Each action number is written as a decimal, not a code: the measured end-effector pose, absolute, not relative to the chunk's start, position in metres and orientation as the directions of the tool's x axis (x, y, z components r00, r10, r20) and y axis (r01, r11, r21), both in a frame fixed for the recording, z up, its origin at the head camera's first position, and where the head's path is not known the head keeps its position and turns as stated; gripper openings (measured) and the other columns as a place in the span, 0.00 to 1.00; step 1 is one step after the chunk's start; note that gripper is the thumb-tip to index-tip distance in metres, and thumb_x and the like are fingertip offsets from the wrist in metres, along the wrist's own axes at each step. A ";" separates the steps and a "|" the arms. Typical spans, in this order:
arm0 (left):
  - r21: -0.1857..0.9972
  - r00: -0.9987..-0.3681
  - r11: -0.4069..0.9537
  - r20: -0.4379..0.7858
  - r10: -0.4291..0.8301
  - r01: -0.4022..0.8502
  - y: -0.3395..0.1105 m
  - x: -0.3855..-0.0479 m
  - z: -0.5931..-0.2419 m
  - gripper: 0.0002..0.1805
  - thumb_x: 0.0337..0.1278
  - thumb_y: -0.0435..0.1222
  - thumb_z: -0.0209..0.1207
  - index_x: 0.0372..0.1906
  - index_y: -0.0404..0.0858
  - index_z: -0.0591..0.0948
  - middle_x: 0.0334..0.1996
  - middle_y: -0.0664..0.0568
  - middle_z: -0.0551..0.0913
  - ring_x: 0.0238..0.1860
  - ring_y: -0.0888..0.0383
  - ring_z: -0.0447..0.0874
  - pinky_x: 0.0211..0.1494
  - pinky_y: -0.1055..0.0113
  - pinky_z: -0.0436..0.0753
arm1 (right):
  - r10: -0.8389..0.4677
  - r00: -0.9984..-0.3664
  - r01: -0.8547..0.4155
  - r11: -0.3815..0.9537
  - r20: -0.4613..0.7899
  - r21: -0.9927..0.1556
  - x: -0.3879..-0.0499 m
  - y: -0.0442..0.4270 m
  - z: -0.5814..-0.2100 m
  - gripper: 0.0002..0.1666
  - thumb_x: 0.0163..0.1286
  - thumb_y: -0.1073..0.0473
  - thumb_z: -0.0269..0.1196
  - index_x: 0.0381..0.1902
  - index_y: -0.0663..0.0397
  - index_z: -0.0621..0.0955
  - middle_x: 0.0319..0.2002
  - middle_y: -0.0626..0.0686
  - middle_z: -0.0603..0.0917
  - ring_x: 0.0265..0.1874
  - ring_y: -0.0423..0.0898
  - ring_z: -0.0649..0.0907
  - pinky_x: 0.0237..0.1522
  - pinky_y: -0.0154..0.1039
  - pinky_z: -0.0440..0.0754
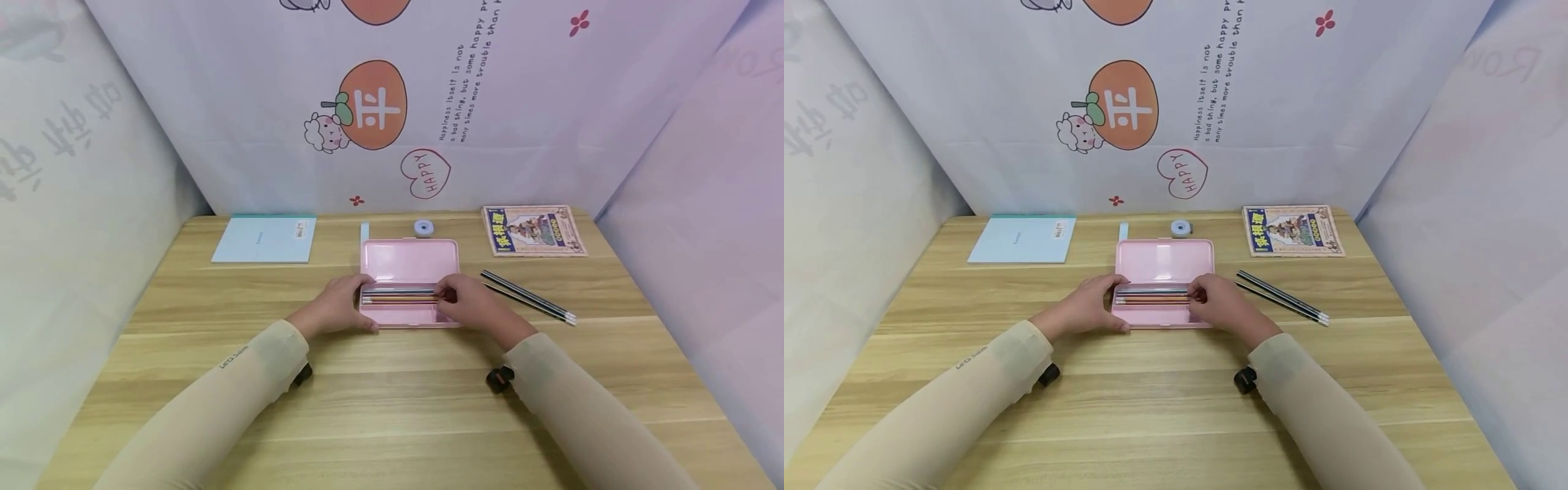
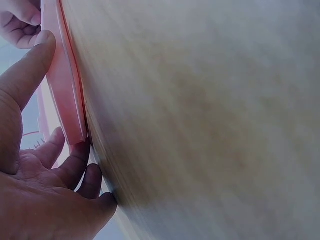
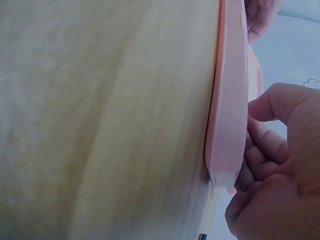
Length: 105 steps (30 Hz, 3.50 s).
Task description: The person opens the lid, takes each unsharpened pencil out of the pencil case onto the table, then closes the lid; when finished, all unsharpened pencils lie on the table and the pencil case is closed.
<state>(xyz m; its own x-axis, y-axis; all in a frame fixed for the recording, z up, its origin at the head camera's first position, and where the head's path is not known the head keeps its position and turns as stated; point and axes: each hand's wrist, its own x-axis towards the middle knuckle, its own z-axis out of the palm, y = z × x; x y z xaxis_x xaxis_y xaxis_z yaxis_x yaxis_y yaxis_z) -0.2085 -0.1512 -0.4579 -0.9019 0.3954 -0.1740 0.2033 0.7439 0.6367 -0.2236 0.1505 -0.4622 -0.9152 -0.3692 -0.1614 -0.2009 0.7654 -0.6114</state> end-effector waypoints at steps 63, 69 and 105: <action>0.633 -0.899 0.748 -0.186 0.396 0.199 -0.150 -0.210 -0.455 0.50 0.41 0.51 0.83 0.71 0.44 0.72 0.70 0.49 0.72 0.72 0.45 0.63 0.78 0.49 0.61 | -0.440 -0.877 -0.258 0.770 -0.192 -0.584 -0.223 0.145 -0.458 0.09 0.70 0.59 0.65 0.47 0.50 0.85 0.38 0.47 0.84 0.38 0.46 0.80 0.42 0.41 0.82; 0.636 -0.898 0.747 -0.193 0.396 0.193 -0.150 -0.209 -0.453 0.50 0.41 0.51 0.83 0.71 0.44 0.71 0.71 0.49 0.72 0.72 0.45 0.63 0.78 0.49 0.61 | -0.445 -0.875 -0.258 0.762 -0.191 -0.594 -0.224 0.144 -0.457 0.09 0.70 0.59 0.66 0.47 0.50 0.84 0.38 0.48 0.83 0.38 0.47 0.80 0.42 0.41 0.81; 0.629 -0.896 0.744 -0.169 0.412 0.223 -0.151 -0.211 -0.458 0.48 0.41 0.50 0.83 0.69 0.44 0.73 0.68 0.50 0.75 0.71 0.45 0.65 0.78 0.47 0.60 | -0.276 -0.959 -0.146 0.680 -0.066 -0.719 -0.218 0.193 -0.453 0.11 0.67 0.58 0.63 0.46 0.51 0.83 0.42 0.52 0.83 0.43 0.50 0.78 0.46 0.45 0.76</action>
